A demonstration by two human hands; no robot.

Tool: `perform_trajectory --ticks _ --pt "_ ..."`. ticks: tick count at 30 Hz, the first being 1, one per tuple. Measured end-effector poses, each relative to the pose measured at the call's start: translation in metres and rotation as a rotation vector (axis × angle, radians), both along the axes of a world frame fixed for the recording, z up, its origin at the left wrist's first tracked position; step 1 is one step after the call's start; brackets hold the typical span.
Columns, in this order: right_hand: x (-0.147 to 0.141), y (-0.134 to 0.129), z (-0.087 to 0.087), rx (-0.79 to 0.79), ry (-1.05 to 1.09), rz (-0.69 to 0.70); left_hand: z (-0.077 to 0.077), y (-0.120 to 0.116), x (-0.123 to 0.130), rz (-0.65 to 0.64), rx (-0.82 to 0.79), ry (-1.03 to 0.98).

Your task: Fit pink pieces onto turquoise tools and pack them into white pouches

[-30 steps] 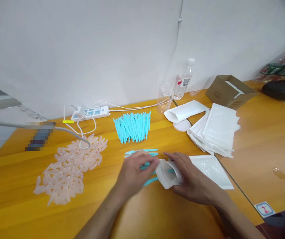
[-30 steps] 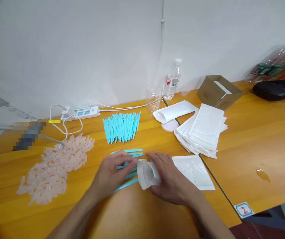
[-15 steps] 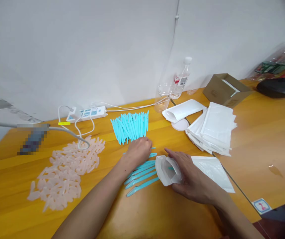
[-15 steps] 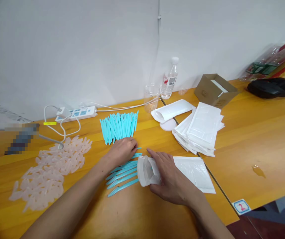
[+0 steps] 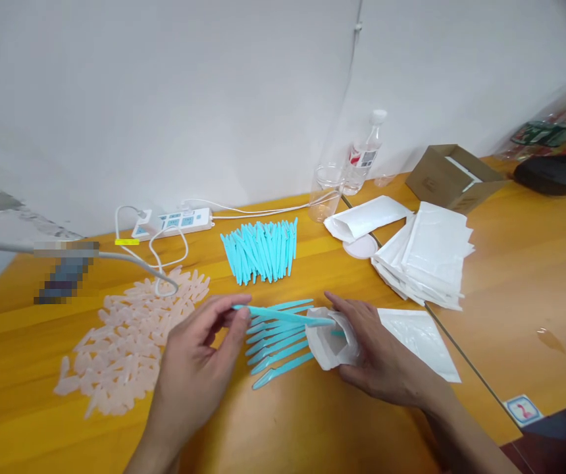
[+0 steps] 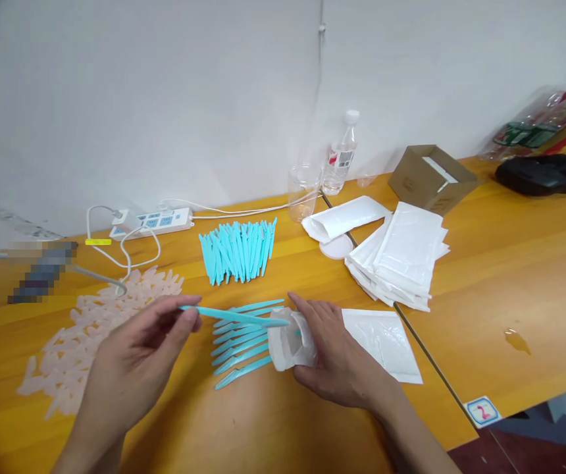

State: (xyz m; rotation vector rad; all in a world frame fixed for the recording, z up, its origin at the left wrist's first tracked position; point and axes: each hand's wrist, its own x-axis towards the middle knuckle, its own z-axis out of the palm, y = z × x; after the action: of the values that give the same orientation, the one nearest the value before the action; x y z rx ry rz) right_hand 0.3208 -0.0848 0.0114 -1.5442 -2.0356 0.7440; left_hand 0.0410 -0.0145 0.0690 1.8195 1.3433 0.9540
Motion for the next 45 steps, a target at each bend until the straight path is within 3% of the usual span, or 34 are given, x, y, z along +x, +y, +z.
perform_trajectory --ticks 3,7,11,13,15,17,19,21,34,37,40,42,45 --pt "-0.003 0.0 0.0 -0.008 -0.002 0.003 -0.016 -0.014 0.007 -0.072 -0.029 0.051" --pt "-0.011 -0.001 -0.001 0.018 0.004 0.014 -0.035 -0.03 0.044 -0.189 -0.091 0.023" --pt "-0.015 -0.004 -0.004 0.055 -0.005 0.035 -0.041 -0.036 0.073 -0.529 -0.095 0.092" --pt "-0.013 -0.006 -0.005 0.044 -0.004 0.028 -0.039 -0.026 0.071 -0.588 -0.085 0.108" --pt "-0.011 -0.008 -0.005 0.019 0.006 0.011 -0.038 -0.006 0.064 -0.486 -0.072 0.143" --pt "-0.008 -0.009 -0.005 -0.003 0.008 0.0 -0.041 0.019 0.059 -0.361 -0.002 0.34" --pt "-0.006 -0.01 -0.004 -0.014 0.004 -0.004 -0.046 0.042 0.059 -0.397 0.049 0.604" --pt "-0.005 -0.01 -0.002 -0.018 0.0 -0.015 -0.05 0.057 0.065 -0.439 0.057 0.723" --pt "-0.002 -0.012 -0.002 -0.044 0.028 -0.035 -0.056 0.065 0.085 -0.492 0.087 0.815" --pt "-0.003 -0.013 -0.002 -0.046 0.028 -0.036 -0.054 0.065 0.085 -0.488 0.116 0.79" --pt "-0.004 -0.013 -0.003 -0.028 0.034 -0.042 -0.042 0.061 0.074 -0.43 0.144 0.725" --pt "-0.004 -0.013 -0.003 -0.013 0.041 -0.039 -0.028 0.054 0.06 -0.309 0.108 0.498" --pt "-0.005 -0.012 -0.004 -0.022 0.04 -0.034 -0.009 0.033 0.036 -0.113 -0.056 -0.061"
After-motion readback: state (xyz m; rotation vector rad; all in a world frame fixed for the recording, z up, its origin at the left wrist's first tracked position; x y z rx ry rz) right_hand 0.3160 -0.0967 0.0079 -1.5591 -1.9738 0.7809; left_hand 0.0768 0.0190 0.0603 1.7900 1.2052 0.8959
